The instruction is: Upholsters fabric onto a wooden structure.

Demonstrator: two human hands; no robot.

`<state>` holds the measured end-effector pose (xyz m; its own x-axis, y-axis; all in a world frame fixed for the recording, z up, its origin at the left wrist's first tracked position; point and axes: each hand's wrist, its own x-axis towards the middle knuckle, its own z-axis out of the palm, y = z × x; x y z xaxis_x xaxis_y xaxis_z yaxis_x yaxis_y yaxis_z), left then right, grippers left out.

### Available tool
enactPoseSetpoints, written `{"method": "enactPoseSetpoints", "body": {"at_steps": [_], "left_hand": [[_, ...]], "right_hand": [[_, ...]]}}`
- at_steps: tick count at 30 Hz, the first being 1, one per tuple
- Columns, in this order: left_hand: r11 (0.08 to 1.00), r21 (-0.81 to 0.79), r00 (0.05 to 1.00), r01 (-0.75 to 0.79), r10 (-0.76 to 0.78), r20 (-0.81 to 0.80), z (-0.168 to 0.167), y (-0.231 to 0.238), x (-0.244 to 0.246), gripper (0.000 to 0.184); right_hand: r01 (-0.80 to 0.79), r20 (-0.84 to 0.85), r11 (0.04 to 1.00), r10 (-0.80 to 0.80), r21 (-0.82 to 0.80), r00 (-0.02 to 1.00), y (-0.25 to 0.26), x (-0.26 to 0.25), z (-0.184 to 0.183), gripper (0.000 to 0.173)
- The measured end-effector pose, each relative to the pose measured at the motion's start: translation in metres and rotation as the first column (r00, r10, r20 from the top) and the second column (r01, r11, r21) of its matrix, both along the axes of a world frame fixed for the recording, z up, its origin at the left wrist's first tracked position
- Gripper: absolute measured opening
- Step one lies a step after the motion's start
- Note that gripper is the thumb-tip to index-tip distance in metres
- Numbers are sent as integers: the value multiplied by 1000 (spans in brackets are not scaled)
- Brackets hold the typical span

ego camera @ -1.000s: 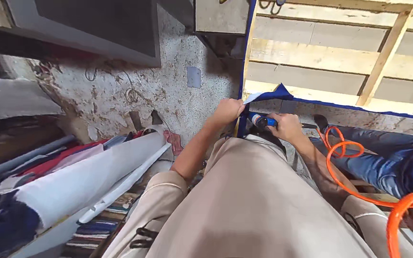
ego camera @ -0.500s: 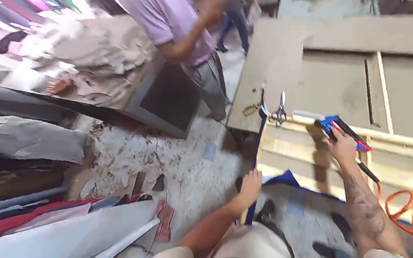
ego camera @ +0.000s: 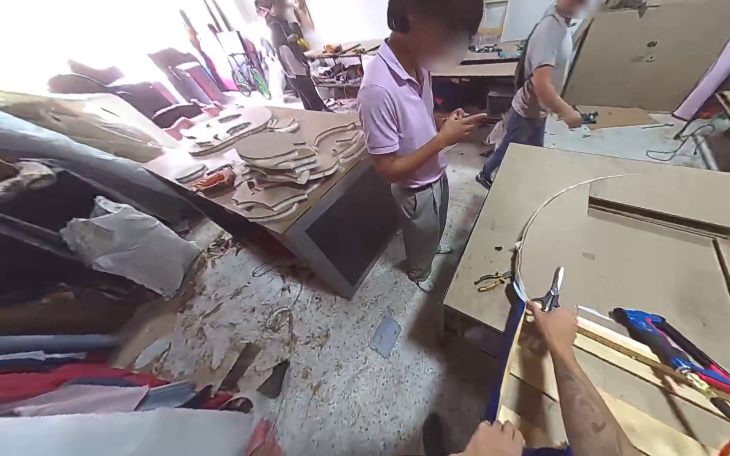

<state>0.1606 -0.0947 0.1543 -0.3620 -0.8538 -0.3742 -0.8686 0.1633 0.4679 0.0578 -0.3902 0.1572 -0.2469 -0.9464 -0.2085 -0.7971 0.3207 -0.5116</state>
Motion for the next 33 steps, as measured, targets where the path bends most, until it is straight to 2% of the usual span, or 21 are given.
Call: {"method": "enactPoseSetpoints", "body": {"at_steps": [2, 5, 9, 11, 12, 13, 14, 16, 18, 20, 21, 23, 25, 27, 30, 33], "left_hand": [[998, 53, 999, -37, 37, 1, 2, -7, 2, 32], [995, 101, 1000, 25, -24, -7, -3, -5, 4, 32], [993, 46, 994, 113, -113, -14, -5, 0, 1, 23], [983, 32, 984, 180, -180, -1, 2, 1, 0, 20], [978, 28, 978, 207, -208, 5, 8, 0, -1, 18], [972, 16, 972, 236, -236, 18, 13, -3, -2, 16], [967, 16, 966, 256, -256, 36, 17, -5, -4, 15], [971, 36, 968, 237, -239, 83, 26, -7, -10, 21], [979, 70, 972, 189, -197, 126, 32, -2, -15, 29], [987, 63, 974, 147, -156, 164, 30, 2, -18, 31], [990, 99, 978, 100, -116, 172, 29, 9, -20, 33], [990, 135, 980, -32, 4, 200, 23, 7, -22, 38], [986, 98, 972, -138, 116, 204, 11, 8, -17, 37], [982, 39, 962, -187, 175, 209, 5, 10, -16, 34], [967, 5, 948, -253, 247, 198, 6, 14, -18, 30], [958, -18, 957, -285, 286, 53, 8, 20, -14, 26]], "right_hand": [[14, 17, 1000, -14, -6, 1000, -8, 5, -1, 66], [26, -28, 1000, -26, 9, 999, -9, -4, -7, 62], [-45, -69, 997, 49, 55, 996, -13, -21, -2, 55], [-54, 36, 990, 49, 134, 998, -8, -31, 6, 55], [-33, 152, 982, 4, 188, 988, -3, -35, 10, 55], [-12, 302, 965, -71, 263, 951, 2, -40, 16, 53], [-16, 483, 940, -160, 340, 861, 13, -46, 25, 45], [-100, 752, 899, -290, 426, 592, 52, -59, 45, 34], [-200, 876, 903, -284, 381, 389, 120, -82, 63, 29], [-244, 936, 941, -149, 233, 319, 202, -112, 73, 19], [-245, 934, 952, -91, 184, 346, 249, -129, 69, 14], [-229, 904, 963, -34, 144, 426, 329, -161, 54, 18], [-256, 889, 955, -15, 148, 457, 404, -191, 18, 26], [-355, 842, 929, 106, 106, 529, 460, -211, -28, 36], [-473, 732, 873, 248, 114, 634, 484, -201, -85, 60], [-502, 762, 861, 273, 79, 587, 458, -177, -122, 68]]}}
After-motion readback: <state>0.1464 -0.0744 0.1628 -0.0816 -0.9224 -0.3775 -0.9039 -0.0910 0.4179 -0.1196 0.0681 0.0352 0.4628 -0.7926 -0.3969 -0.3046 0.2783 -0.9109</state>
